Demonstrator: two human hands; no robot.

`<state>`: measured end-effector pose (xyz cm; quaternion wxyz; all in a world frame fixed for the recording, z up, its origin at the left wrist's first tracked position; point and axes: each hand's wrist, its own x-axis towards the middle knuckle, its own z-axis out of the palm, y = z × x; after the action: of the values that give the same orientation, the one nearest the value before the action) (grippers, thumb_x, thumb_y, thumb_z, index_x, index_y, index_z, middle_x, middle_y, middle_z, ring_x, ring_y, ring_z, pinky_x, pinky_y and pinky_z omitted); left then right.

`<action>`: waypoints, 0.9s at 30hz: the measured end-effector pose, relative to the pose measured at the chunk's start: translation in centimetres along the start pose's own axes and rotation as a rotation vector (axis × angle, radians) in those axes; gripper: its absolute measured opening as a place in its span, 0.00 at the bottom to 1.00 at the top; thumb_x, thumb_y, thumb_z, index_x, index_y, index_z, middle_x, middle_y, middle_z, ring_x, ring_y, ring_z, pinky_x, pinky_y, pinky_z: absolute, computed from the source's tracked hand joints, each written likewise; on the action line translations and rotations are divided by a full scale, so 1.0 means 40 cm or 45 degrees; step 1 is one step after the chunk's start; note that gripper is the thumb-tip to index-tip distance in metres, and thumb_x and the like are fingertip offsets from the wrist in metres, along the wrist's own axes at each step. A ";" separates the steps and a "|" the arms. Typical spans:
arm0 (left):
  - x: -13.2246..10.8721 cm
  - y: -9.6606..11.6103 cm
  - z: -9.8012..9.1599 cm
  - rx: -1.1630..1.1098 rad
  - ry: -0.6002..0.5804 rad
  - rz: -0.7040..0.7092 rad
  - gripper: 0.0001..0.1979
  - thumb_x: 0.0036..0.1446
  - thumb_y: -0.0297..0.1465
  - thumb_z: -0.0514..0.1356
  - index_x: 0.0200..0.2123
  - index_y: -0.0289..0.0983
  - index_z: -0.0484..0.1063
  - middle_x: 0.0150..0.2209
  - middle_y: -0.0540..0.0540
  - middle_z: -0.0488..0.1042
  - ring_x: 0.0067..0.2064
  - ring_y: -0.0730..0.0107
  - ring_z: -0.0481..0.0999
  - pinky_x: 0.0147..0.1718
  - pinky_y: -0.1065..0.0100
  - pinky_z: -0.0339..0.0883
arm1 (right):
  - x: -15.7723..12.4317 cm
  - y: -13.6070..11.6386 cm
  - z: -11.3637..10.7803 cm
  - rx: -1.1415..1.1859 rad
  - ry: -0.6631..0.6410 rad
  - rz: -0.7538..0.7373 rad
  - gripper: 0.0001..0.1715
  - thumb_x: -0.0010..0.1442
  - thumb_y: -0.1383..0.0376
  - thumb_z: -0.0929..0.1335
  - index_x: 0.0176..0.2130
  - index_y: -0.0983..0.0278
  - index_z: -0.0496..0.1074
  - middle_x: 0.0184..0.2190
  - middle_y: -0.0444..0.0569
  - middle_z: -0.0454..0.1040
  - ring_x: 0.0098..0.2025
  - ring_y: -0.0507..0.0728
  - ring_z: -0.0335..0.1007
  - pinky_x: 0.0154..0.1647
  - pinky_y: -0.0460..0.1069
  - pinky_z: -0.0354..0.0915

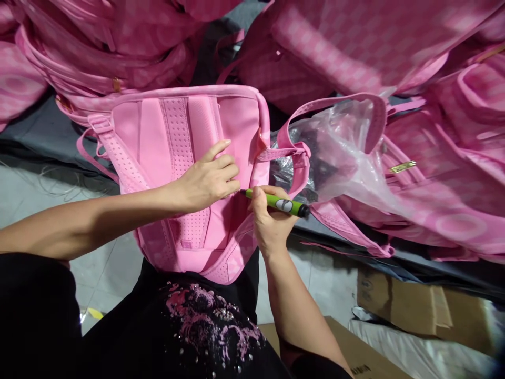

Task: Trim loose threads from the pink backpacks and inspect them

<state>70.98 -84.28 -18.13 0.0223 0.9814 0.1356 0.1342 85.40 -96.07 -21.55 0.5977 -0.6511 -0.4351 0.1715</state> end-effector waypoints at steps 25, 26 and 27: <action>-0.002 -0.019 0.049 0.132 0.378 0.132 0.06 0.57 0.25 0.63 0.29 0.38 0.69 0.30 0.50 0.68 0.39 0.62 0.68 0.62 0.48 0.54 | 0.024 0.007 0.001 -0.292 -0.121 -0.018 0.17 0.64 0.55 0.66 0.30 0.65 0.73 0.20 0.44 0.69 0.20 0.50 0.62 0.23 0.46 0.59; -0.001 -0.022 0.054 0.140 0.390 0.139 0.06 0.55 0.25 0.64 0.29 0.38 0.69 0.30 0.50 0.69 0.39 0.62 0.68 0.63 0.48 0.54 | 0.023 0.009 0.003 -0.284 -0.122 -0.018 0.17 0.64 0.55 0.66 0.31 0.65 0.73 0.21 0.45 0.70 0.21 0.51 0.63 0.23 0.46 0.60; 0.000 -0.026 0.059 0.147 0.412 0.147 0.07 0.55 0.25 0.65 0.29 0.38 0.69 0.30 0.50 0.69 0.39 0.62 0.68 0.63 0.49 0.53 | 0.022 0.010 0.007 -0.276 -0.118 -0.013 0.17 0.64 0.55 0.66 0.31 0.65 0.73 0.21 0.45 0.71 0.22 0.51 0.63 0.24 0.46 0.60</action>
<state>71.35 -83.31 -20.48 -0.0640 0.9528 0.0881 0.2834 85.85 -95.18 -21.69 0.5040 -0.7012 -0.4815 0.1503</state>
